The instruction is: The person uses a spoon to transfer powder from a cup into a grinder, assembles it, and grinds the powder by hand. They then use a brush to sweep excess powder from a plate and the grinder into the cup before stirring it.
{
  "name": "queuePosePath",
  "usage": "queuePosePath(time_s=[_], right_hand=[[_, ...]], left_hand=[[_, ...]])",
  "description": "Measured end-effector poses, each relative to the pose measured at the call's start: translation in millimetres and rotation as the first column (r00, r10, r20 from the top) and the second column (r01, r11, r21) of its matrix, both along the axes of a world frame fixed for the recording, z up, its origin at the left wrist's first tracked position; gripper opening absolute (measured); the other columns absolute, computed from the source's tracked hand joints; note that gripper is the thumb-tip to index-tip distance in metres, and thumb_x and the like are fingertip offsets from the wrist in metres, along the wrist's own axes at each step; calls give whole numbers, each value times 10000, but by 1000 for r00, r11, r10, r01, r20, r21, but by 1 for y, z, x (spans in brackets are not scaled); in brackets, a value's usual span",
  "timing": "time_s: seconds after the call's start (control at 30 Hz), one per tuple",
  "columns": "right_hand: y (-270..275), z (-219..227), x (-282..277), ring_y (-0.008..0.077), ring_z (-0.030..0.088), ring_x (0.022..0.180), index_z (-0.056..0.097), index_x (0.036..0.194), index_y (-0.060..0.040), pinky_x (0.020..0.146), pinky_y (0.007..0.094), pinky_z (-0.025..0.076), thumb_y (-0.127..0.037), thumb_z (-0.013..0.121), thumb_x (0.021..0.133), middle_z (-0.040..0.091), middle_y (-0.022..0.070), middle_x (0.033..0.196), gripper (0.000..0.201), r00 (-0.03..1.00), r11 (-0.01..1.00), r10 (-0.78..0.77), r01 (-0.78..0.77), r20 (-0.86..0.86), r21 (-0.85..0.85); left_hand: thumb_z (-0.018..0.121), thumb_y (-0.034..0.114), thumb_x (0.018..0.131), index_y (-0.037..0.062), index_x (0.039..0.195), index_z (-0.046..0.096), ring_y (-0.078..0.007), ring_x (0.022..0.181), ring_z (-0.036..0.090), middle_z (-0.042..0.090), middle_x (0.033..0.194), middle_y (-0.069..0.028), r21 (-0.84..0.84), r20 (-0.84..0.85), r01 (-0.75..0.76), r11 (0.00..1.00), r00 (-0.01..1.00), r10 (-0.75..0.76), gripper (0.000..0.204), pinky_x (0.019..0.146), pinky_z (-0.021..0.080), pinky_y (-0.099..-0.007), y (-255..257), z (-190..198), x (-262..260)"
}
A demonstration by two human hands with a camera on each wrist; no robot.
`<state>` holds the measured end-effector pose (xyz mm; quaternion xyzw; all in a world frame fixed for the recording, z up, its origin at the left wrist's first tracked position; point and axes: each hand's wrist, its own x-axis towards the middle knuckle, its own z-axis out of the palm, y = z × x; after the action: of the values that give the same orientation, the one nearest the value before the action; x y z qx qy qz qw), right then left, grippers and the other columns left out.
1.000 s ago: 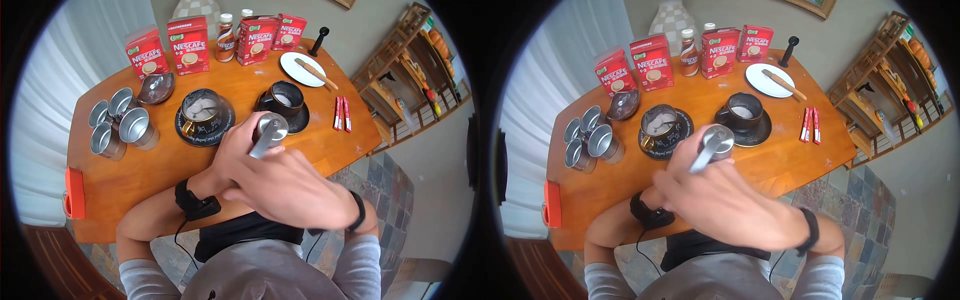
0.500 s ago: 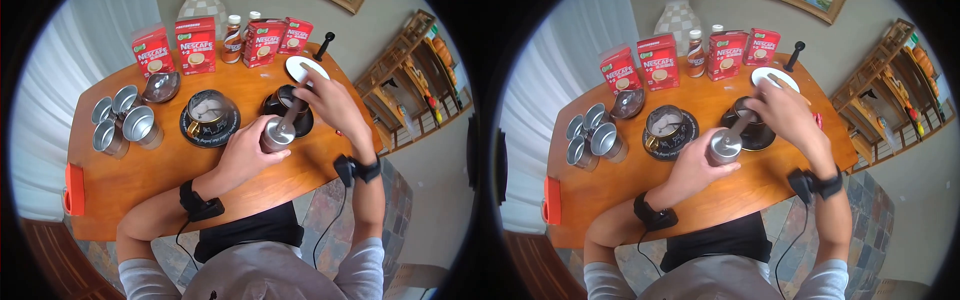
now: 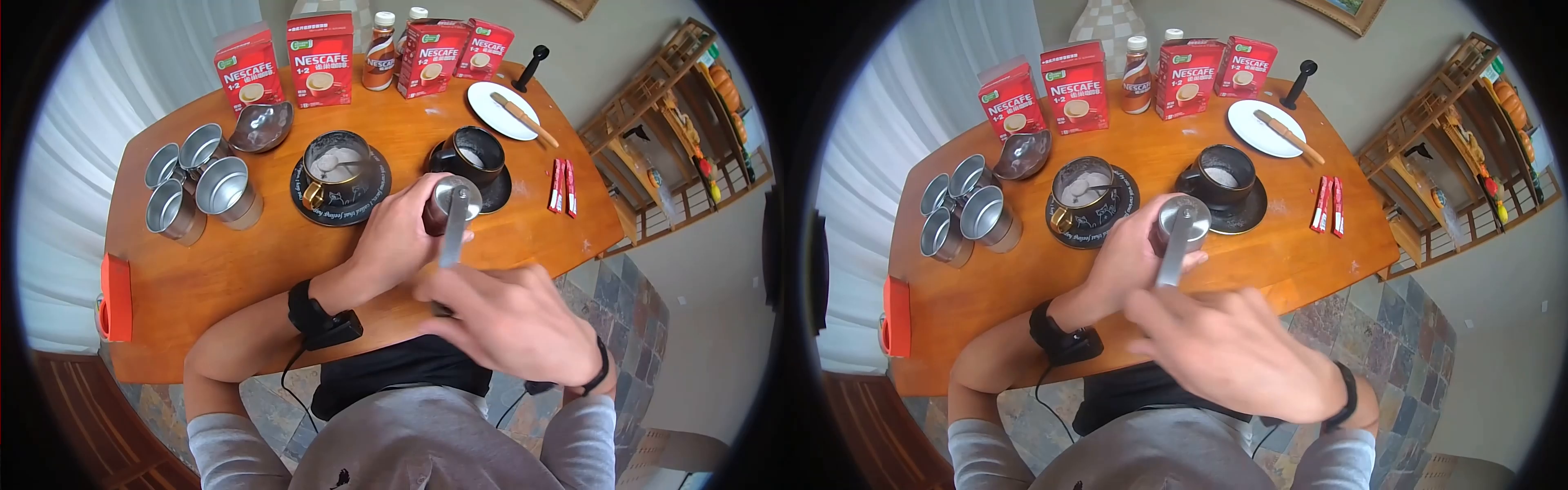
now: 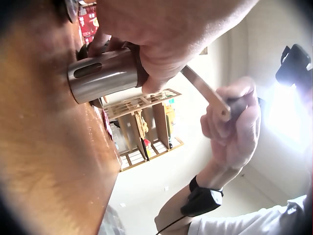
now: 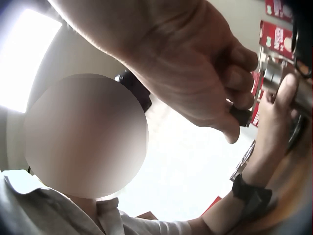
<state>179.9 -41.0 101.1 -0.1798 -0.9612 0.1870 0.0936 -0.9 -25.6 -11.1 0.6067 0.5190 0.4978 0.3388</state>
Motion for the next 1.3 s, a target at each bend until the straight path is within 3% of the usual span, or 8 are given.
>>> queuePosePath(time_s=[0.07, 0.17, 0.4, 0.5, 0.67, 0.83, 1.2, 1.3], right_hand=[[10, -5, -31, 388, 689, 693, 604, 1062, -51, 585, 476, 516, -225, 769, 932, 661, 135, 777, 272, 994, 994, 85, -80, -69, 70], [41, -19, -74, 394, 679, 668, 604, 1024, -79, 591, 495, 501, -242, 768, 936, 674, 147, 747, 247, 975, 975, 156, -127, -158, 181], [143, -19, -103, 379, 713, 791, 617, 1029, -52, 709, 475, 540, -287, 701, 999, 708, 152, 784, 251, 990, 964, -37, 71, -135, 256], [177, -26, -62, 350, 698, 794, 604, 1057, -25, 737, 437, 540, -307, 690, 1022, 691, 147, 802, 297, 971, 957, -171, 204, -167, 207], [145, -17, 25, 382, 664, 754, 604, 1054, -12, 694, 448, 497, -241, 703, 1009, 688, 163, 803, 253, 898, 905, -420, 426, -133, 20], [61, 3, 59, 357, 636, 633, 610, 1053, -25, 621, 409, 479, -214, 762, 969, 651, 155, 717, 257, 826, 828, -561, 560, 49, 31], [3, 6, -20, 389, 683, 693, 596, 1043, -30, 564, 471, 513, -206, 770, 916, 611, 134, 696, 279, 998, 997, 63, -63, 4, 42], [33, -8, -62, 411, 695, 720, 576, 998, -11, 596, 494, 531, -211, 761, 919, 652, 158, 718, 284, 968, 971, 208, -188, -137, 147]], left_hand=[[900, 232, 825, 37, 1398, 548, -229, 945, 726, 742, 1031, -115, 306, -47, 67, 950, 997, -55, 700, 872, 560, -351, -2, -2, -8], [921, 300, 833, 34, 1434, 498, -175, 1009, 700, 726, 1092, -78, 243, 144, 190, 951, 963, -229, 781, 939, 541, -316, 2, -34, -18], [872, 225, 805, 9, 1224, 603, -411, 1020, 731, 741, 1087, -206, 166, -76, -29, 986, 996, 42, 543, 884, 589, -466, 6, -11, 0], [902, 221, 804, 38, 1313, 606, -287, 1035, 749, 746, 1146, -158, 70, -110, -25, 997, 993, 32, 617, 922, 565, -395, 4, -5, -1], [885, 270, 810, 27, 1360, 571, -397, 1061, 731, 734, 1178, -210, 100, -112, -27, 995, 993, 38, 678, 910, 585, -454, 1, -3, -2], [908, 237, 790, 42, 1346, 599, -303, 1029, 752, 749, 1132, -176, 95, -105, -57, 994, 992, 67, 665, 899, 569, -388, 1, -5, 0], [827, 240, 850, 26, 1381, 563, -325, 1062, 723, 723, 1122, -186, -116, -52, 65, 991, 996, -71, 630, 957, 553, -407, -3, 11, -7], [777, 338, 915, 24, 1461, 500, -281, 1203, 648, 670, 1245, -178, 228, 135, 131, 965, 977, -164, 687, 1053, 480, -391, 0, -22, -10]])
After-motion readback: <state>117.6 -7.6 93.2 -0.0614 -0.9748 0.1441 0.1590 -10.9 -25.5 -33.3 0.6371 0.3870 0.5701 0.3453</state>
